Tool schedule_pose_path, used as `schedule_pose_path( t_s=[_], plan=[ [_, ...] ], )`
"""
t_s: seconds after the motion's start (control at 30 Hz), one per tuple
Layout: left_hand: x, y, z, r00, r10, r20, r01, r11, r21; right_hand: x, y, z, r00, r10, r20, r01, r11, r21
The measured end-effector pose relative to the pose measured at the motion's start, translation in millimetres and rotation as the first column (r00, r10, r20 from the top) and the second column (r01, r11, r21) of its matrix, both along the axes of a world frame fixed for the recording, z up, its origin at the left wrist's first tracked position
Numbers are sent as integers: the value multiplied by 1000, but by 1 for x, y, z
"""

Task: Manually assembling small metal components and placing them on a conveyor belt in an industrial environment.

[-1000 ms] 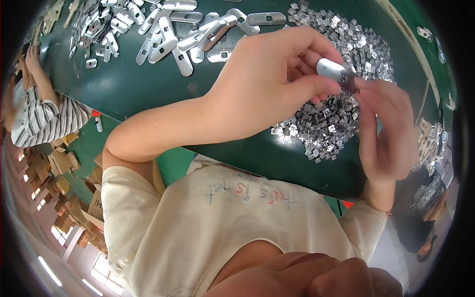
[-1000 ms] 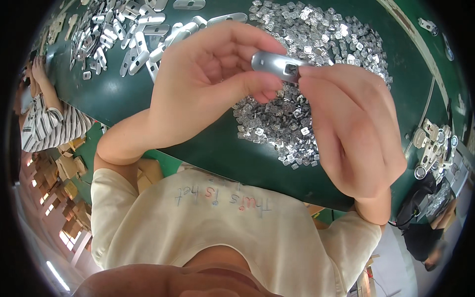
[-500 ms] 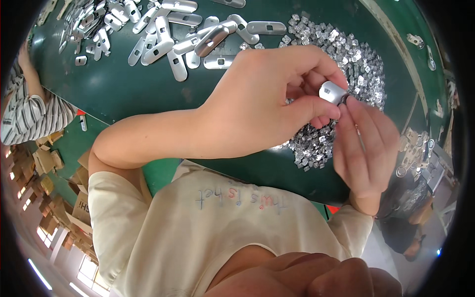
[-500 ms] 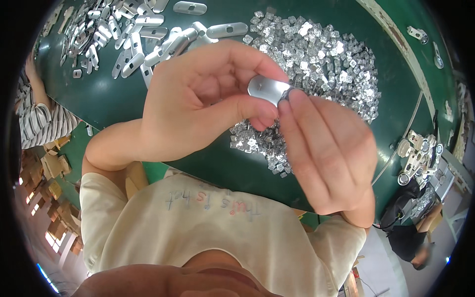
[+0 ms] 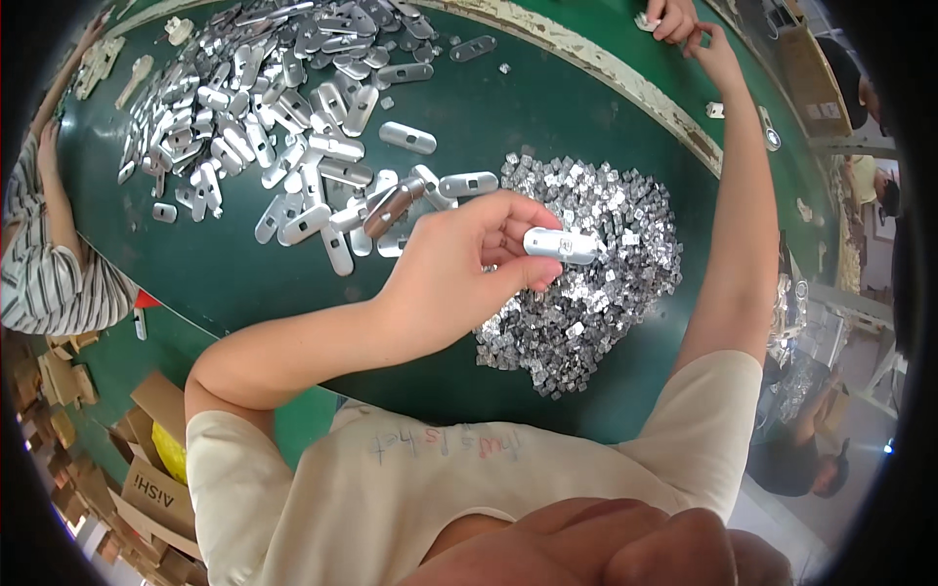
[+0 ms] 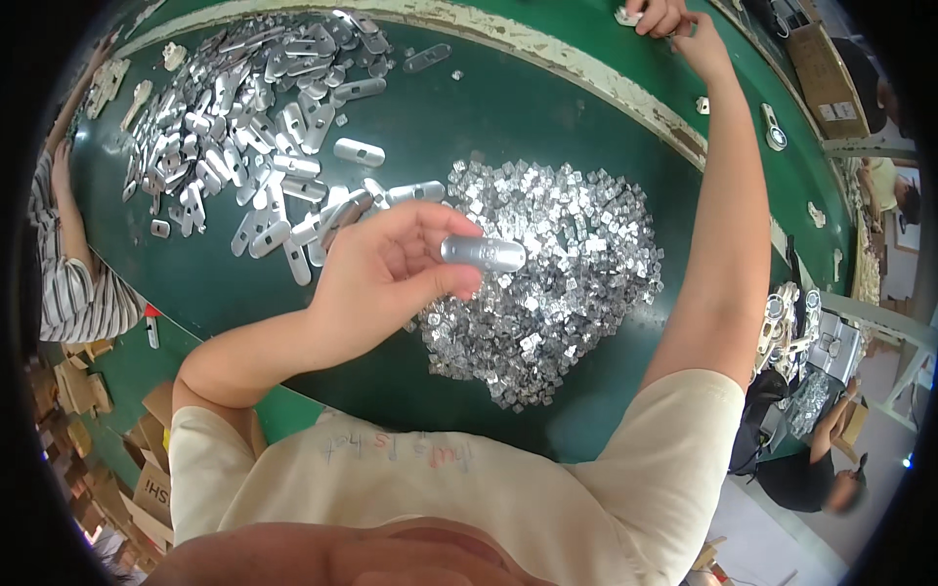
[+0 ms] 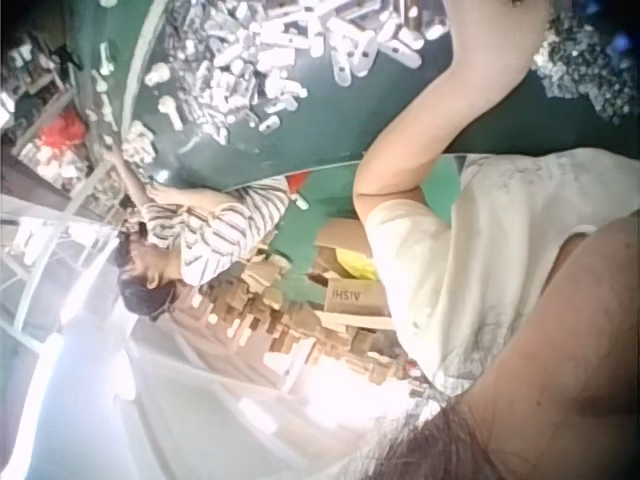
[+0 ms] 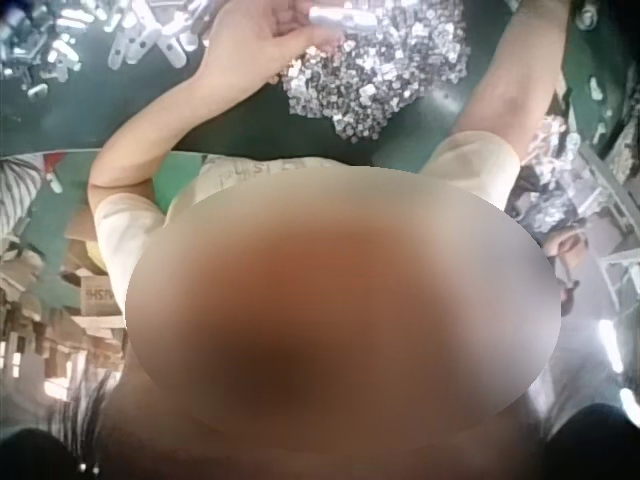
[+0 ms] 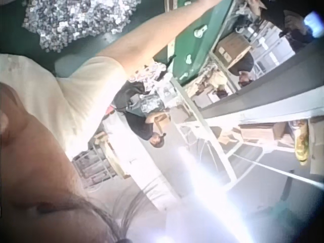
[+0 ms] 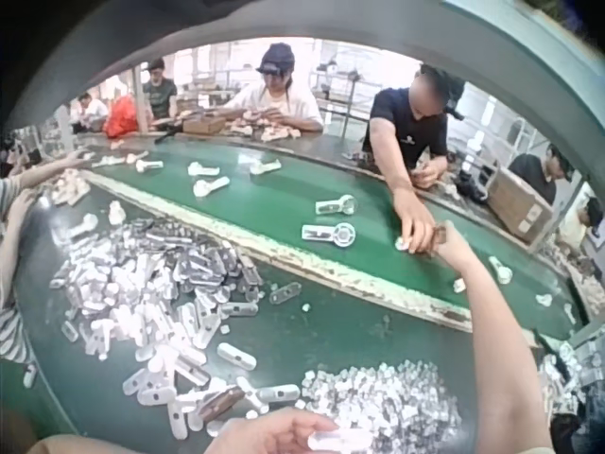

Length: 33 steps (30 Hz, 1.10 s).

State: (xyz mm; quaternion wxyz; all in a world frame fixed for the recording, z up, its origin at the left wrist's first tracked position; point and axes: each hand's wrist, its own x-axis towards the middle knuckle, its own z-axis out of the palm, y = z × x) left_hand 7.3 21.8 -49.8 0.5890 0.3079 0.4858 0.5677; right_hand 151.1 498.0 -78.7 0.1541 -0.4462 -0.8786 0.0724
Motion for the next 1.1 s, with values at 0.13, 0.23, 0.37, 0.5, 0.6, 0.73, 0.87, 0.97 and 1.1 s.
schedule_pose_path(
  t_s=[0.13,0.23,0.37,0.5,0.6,0.73,0.87,0.97,1.1],
  plan=[
    [3,-3,1,999,12,-43,-12,1000,4,39,-19,16,979,35,203,-84,968,235],
    [3,-3,-2,999,-22,-50,22,1000,12,83,-59,13,889,292,353,-333,941,61],
    [2,-4,-4,994,-18,-105,23,999,47,89,-94,14,973,17,232,-73,969,237],
    [7,-1,-2,990,8,-140,1,998,64,89,-161,34,832,65,-550,-213,954,-209],
    [7,-1,-1,984,15,-178,7,992,126,87,-225,64,409,-154,-899,-793,427,-434],
    [7,3,-7,979,31,-203,-5,992,123,75,-292,58,398,-438,-806,-748,354,-561],
    [11,8,-43,960,139,-245,-112,986,121,47,-313,34,569,-170,-805,-433,770,-469],
    [13,21,-48,963,124,-240,-95,987,129,39,-320,30,682,-17,-731,-341,876,-339],
    [10,21,-56,947,172,-270,-116,970,212,20,-335,25,702,98,-706,-372,895,-246]
  ],
)
